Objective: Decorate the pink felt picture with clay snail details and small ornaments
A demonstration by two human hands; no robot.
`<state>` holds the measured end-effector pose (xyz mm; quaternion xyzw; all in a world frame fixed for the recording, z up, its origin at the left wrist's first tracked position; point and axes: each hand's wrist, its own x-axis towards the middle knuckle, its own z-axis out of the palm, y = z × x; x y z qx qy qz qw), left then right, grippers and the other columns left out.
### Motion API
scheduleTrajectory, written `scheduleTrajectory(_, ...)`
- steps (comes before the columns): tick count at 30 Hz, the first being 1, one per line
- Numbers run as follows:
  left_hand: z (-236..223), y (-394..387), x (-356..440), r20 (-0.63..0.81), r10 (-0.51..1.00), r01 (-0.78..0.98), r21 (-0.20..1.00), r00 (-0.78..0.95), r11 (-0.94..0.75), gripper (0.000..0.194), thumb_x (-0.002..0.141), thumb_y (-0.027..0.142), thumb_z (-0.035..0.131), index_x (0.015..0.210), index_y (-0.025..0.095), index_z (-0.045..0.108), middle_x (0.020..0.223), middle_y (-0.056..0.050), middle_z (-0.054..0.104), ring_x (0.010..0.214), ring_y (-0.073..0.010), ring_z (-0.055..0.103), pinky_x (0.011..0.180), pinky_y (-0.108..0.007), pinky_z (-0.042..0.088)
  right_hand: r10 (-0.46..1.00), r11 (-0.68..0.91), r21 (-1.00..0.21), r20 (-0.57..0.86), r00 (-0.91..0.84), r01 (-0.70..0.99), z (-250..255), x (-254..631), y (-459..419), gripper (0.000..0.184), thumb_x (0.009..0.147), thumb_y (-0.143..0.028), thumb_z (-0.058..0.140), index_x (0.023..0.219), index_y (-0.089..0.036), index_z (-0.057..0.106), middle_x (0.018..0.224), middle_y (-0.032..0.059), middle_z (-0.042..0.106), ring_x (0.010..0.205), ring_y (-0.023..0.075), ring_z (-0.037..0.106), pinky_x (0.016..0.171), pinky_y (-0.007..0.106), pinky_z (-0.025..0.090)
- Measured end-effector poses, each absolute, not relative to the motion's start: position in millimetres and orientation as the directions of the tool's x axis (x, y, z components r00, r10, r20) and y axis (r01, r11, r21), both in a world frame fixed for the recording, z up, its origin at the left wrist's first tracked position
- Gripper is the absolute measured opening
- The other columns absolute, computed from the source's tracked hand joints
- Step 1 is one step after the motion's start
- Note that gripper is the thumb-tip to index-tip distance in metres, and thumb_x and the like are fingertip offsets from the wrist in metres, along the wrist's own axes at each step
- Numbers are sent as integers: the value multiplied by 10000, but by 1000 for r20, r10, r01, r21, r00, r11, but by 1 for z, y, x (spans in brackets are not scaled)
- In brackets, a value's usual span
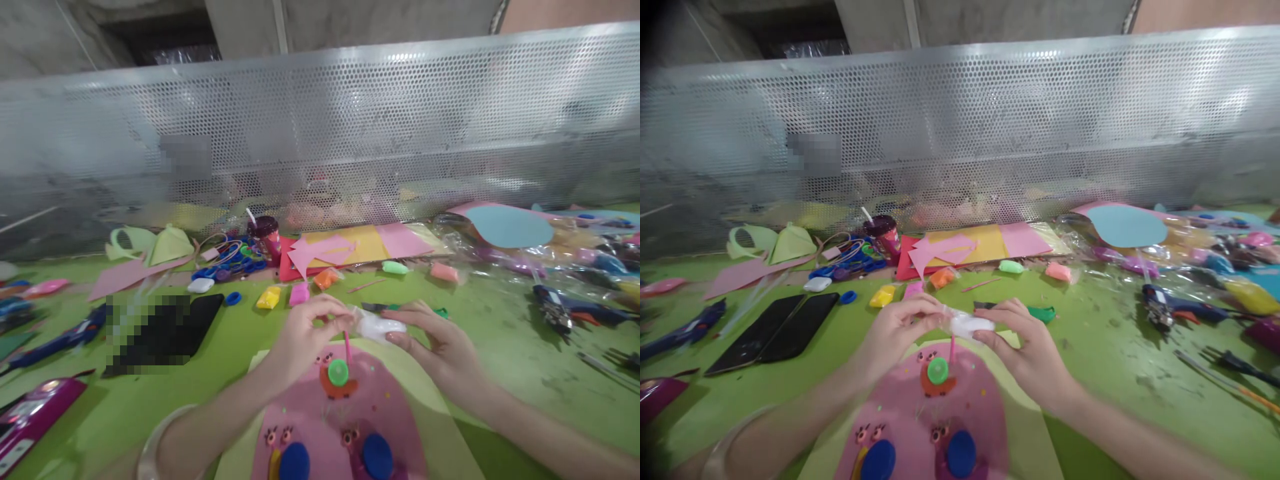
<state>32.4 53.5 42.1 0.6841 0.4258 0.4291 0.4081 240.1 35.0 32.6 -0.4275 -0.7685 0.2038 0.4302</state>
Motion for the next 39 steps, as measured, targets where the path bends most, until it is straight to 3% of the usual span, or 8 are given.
scheduleTrajectory(5, 46, 54, 33, 41, 969, 209, 973, 244, -94, 157, 756, 308, 607, 754, 168, 678, 766, -21, 640, 751, -159, 575, 689, -260, 437, 970, 222, -901, 166, -178, 372, 37, 239, 37, 306, 781, -480, 580, 911, -218, 673, 908, 36, 653, 812, 182, 602, 747, 288, 469)
scheduleTrajectory(8, 47, 56, 29, -71, 932, 225, 974, 356, -12, 169, 765, 294, 585, 768, 152, 677, 732, -32, 659, 680, -148, 593, 642, -251, 449, 968, 155, -944, 87, -236, 291, 36, 243, 42, 316, 788, -481, 576, 904, -198, 659, 906, 43, 670, 829, 190, 611, 726, 278, 483)
scheduleTrajectory(13, 39, 62, 24, -167, 863, 233, 971, 478, 59, 163, 751, 288, 604, 754, 147, 685, 718, -53, 686, 645, -152, 627, 644, -264, 467, 938, 322, -861, 234, -255, 394, 26, 245, 51, 294, 856, -423, 499, 1016, -197, 597, 863, 52, 652, 760, 176, 615, 652, 295, 517)
scheduleTrajectory(17, 31, 57, 33, -142, 916, 145, 985, 376, 93, 161, 735, 303, 630, 722, 147, 668, 692, -36, 670, 607, -137, 612, 638, -262, 476, 759, 607, -509, 600, -253, 610, 17, 241, 47, 249, 863, -288, 511, 1099, -208, 511, 1016, 86, 578, 932, 196, 567, 769, 355, 505)
scheduleTrajectory(19, 29, 52, 40, -113, 928, 96, 992, 356, 84, 160, 727, 302, 643, 706, 144, 655, 674, -28, 655, 598, -131, 597, 620, -252, 470, 657, 709, -384, 664, -356, 591, 15, 237, 40, 200, 848, -225, 533, 1046, -203, 510, 991, 80, 559, 927, 180, 558, 759, 327, 507)
scheduleTrajectory(25, 27, 36, 55, -91, 933, 40, 996, 348, 82, 167, 705, 281, 663, 640, 147, 588, 610, 3, 595, 557, -113, 537, 542, -225, 441, 673, 737, -483, 595, -440, 474, 16, 225, 25, 153, 802, -180, 594, 929, -206, 513, 888, 36, 561, 847, 150, 563, 707, 272, 513)
scheduleTrajectory(32, 18, 32, 57, -90, 955, 113, 992, 284, 60, 170, 719, 304, 652, 664, 160, 582, 630, 10, 586, 592, -124, 537, 559, -221, 424, 630, 764, -424, 651, -423, 486, 18, 227, 24, 177, 821, -70, 453, 887, -192, 562, 841, 38, 613, 771, 140, 588, 659, 258, 513)
scheduleTrajectory(39, 21, 28, 58, 142, 926, 251, 938, 350, -238, 214, 843, 357, 518, 746, 179, 585, 680, 9, 573, 623, -124, 512, 583, -222, 380, 672, 718, -430, 635, -382, 548, 12, 226, 21, 175, 798, -61, 391, 784, -181, 518, 704, 17, 542, 629, 121, 532, 535, 228, 458)
